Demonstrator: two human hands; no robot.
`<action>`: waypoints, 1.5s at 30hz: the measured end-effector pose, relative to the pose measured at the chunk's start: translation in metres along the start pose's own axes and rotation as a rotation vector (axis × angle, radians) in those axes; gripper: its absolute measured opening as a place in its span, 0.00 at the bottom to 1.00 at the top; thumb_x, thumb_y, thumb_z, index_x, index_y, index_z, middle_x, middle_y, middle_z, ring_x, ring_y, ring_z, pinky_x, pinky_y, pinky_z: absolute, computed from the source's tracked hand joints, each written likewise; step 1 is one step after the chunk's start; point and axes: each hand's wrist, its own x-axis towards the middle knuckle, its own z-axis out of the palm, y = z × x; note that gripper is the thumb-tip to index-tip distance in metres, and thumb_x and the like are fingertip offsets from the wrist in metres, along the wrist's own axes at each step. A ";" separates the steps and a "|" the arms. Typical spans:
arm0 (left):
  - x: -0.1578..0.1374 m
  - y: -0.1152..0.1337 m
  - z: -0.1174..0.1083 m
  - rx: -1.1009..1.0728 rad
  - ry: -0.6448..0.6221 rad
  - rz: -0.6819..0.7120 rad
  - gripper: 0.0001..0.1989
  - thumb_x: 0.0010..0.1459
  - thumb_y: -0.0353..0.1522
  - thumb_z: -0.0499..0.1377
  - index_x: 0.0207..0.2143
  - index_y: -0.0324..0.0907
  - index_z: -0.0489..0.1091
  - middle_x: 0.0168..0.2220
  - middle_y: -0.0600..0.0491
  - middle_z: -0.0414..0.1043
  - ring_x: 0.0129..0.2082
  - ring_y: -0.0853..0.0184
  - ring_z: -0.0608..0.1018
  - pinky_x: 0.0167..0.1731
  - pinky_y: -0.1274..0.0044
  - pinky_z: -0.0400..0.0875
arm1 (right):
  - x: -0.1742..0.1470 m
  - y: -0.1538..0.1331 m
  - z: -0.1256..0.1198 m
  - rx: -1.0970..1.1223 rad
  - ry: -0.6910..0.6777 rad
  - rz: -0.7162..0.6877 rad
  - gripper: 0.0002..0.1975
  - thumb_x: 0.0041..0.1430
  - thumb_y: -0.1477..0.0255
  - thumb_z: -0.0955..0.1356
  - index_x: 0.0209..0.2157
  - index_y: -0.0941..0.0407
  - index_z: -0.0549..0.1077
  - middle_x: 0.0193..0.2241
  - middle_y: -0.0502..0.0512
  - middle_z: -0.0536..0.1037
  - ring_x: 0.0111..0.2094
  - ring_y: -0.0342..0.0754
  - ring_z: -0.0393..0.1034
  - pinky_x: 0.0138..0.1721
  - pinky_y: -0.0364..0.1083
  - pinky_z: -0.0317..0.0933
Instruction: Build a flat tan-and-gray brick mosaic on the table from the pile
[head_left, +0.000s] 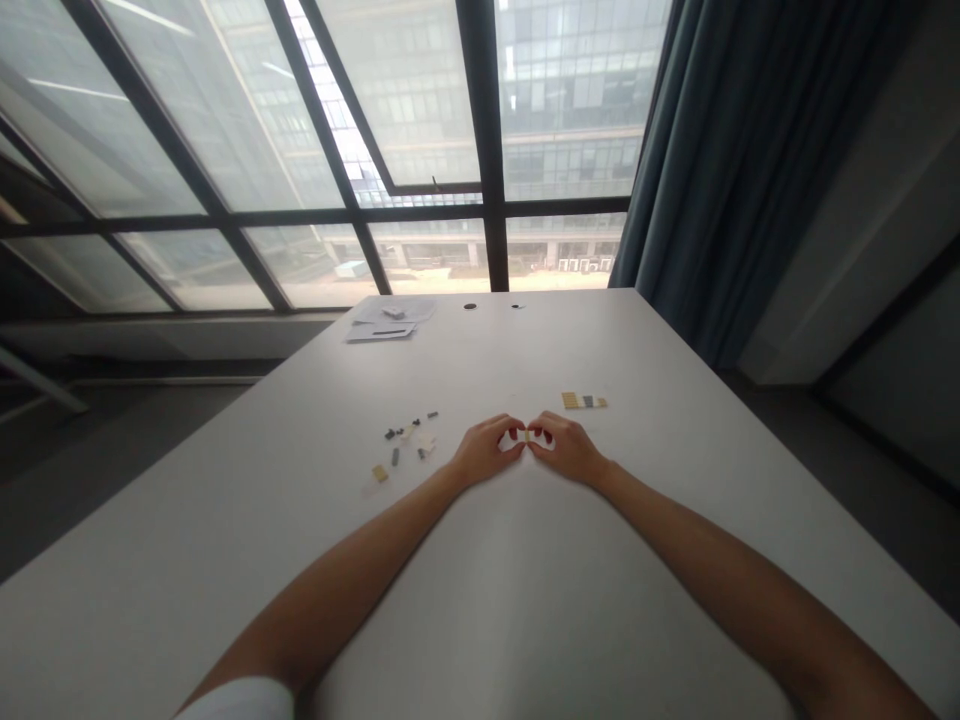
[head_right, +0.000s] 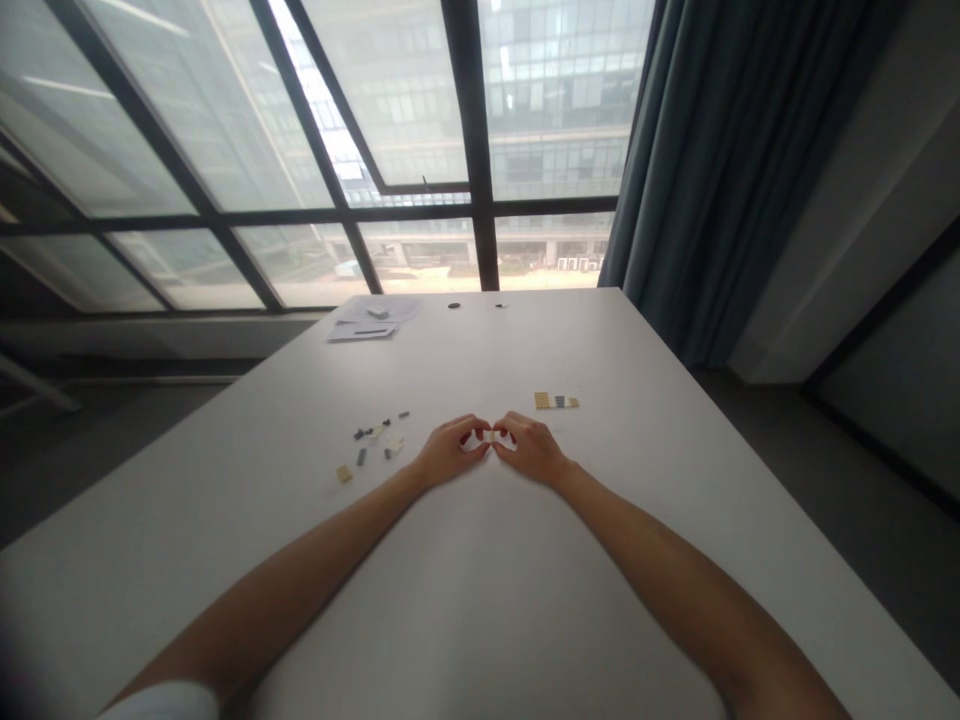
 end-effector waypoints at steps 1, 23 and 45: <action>0.000 -0.001 0.000 0.001 0.000 -0.006 0.13 0.56 0.32 0.61 0.45 0.46 0.74 0.36 0.55 0.75 0.29 0.71 0.72 0.33 0.79 0.67 | 0.000 0.000 0.001 -0.009 0.012 0.014 0.07 0.56 0.76 0.70 0.38 0.54 0.74 0.33 0.50 0.74 0.30 0.43 0.66 0.35 0.42 0.59; 0.005 -0.003 -0.001 0.008 -0.085 -0.004 0.13 0.64 0.35 0.52 0.43 0.43 0.75 0.35 0.54 0.77 0.27 0.71 0.71 0.33 0.79 0.66 | 0.011 0.129 -0.125 -0.108 0.230 0.432 0.14 0.49 0.65 0.71 0.35 0.59 0.80 0.29 0.55 0.79 0.27 0.44 0.65 0.31 0.44 0.60; 0.004 -0.003 -0.004 -0.019 -0.140 -0.063 0.21 0.69 0.41 0.46 0.46 0.43 0.76 0.37 0.52 0.80 0.38 0.65 0.79 0.41 0.76 0.69 | -0.006 0.142 -0.114 -0.075 -0.043 0.565 0.11 0.49 0.72 0.71 0.35 0.62 0.81 0.28 0.55 0.80 0.29 0.45 0.70 0.31 0.41 0.61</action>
